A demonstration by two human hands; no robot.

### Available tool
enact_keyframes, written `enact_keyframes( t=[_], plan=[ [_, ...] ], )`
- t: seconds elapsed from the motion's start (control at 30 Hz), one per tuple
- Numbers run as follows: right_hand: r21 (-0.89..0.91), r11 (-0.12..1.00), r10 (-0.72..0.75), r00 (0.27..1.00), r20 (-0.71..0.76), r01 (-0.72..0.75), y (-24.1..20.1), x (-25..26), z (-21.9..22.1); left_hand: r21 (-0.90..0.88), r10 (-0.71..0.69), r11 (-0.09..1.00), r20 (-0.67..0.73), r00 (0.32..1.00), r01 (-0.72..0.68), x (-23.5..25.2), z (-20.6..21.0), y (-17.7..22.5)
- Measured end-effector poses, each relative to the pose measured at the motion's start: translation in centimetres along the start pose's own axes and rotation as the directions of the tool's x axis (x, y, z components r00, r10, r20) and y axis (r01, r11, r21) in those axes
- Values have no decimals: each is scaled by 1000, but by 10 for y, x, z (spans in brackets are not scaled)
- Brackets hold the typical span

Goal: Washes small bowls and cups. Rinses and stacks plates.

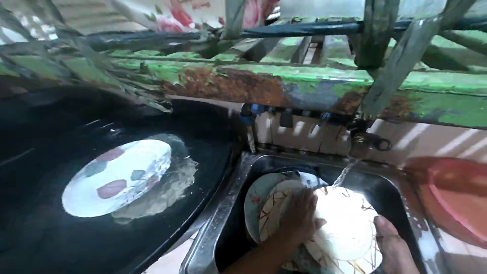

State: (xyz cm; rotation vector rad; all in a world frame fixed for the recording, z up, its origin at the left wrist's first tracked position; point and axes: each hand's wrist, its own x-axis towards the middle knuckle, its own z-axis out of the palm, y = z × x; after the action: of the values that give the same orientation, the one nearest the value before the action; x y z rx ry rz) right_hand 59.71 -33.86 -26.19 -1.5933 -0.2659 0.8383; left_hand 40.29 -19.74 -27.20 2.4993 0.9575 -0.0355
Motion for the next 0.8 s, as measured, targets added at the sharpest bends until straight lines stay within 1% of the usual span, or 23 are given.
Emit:
enact_keyframes(
  t=[0.07,0.1,0.13,0.2,0.23,0.27,0.3,0.33,0.37,0.4,0.43,0.47,0.5,0.53,0.57,0.6,0.63,0.67,0.7,0.77,0.8],
  plan=[
    [21,1000,-5,998,61,3,-8,-8,13,-42,-8,999,-206,979,-1,25,9,15],
    [59,998,-31,995,94,25,-10,-8,21,-93,23,995,-266,964,-49,35,10,29],
    [100,994,-58,991,117,47,-14,-7,28,-126,83,985,-275,958,-121,38,10,45],
    [146,985,-104,991,90,90,-24,-1,39,-133,275,943,-215,937,-307,27,10,73],
    [121,988,-106,993,48,100,-31,2,40,-87,394,905,-203,897,-417,14,13,79],
    [88,993,-79,997,21,77,-40,5,38,-7,504,855,-218,836,-518,0,13,79],
    [68,997,-37,999,16,36,-49,8,36,75,586,805,-250,771,-588,-13,10,74],
    [94,995,12,999,48,-17,-59,10,37,110,620,782,-234,749,-613,-24,-3,66],
    [137,987,70,993,98,-83,-68,9,42,129,607,794,-211,766,-594,-33,-21,57],
    [180,973,115,981,154,-142,-77,7,51,126,552,834,-208,808,-537,-41,-42,49],
    [219,960,130,971,200,-173,-85,5,62,92,440,898,-252,862,-431,-48,-63,43],
    [280,943,111,961,252,-182,-91,4,73,-42,251,961,-284,926,-273,-54,-85,40],
    [355,919,74,958,277,-173,-94,6,84,-248,40,961,-318,947,-124,-59,-104,37],
    [440,883,35,958,286,-164,-98,8,94,-492,-175,870,-366,914,-30,-61,-119,34],
    [523,837,20,963,270,-163,-102,9,104,-688,-350,726,-338,874,24,-62,-130,30],
    [595,785,29,970,242,-172,-107,9,114,-815,-458,578,-283,843,40,-61,-135,23],
    [641,744,50,972,229,-189,-113,8,123,-894,-506,447,-219,834,37,-57,-131,17],
    [642,736,64,966,250,-214,-120,4,130,-937,-510,348,-151,847,42,-52,-122,11],
    [598,764,75,953,295,-245,-125,-1,135,-962,-492,265,-85,866,57,-46,-109,8],
    [398,871,79,882,464,-287,-130,-11,135,-989,-452,134,1,892,69,-34,-80,10],
    [293,920,65,838,541,-260,-129,-13,131,-995,-443,77,18,896,58,-29,-69,16]
  ],
)
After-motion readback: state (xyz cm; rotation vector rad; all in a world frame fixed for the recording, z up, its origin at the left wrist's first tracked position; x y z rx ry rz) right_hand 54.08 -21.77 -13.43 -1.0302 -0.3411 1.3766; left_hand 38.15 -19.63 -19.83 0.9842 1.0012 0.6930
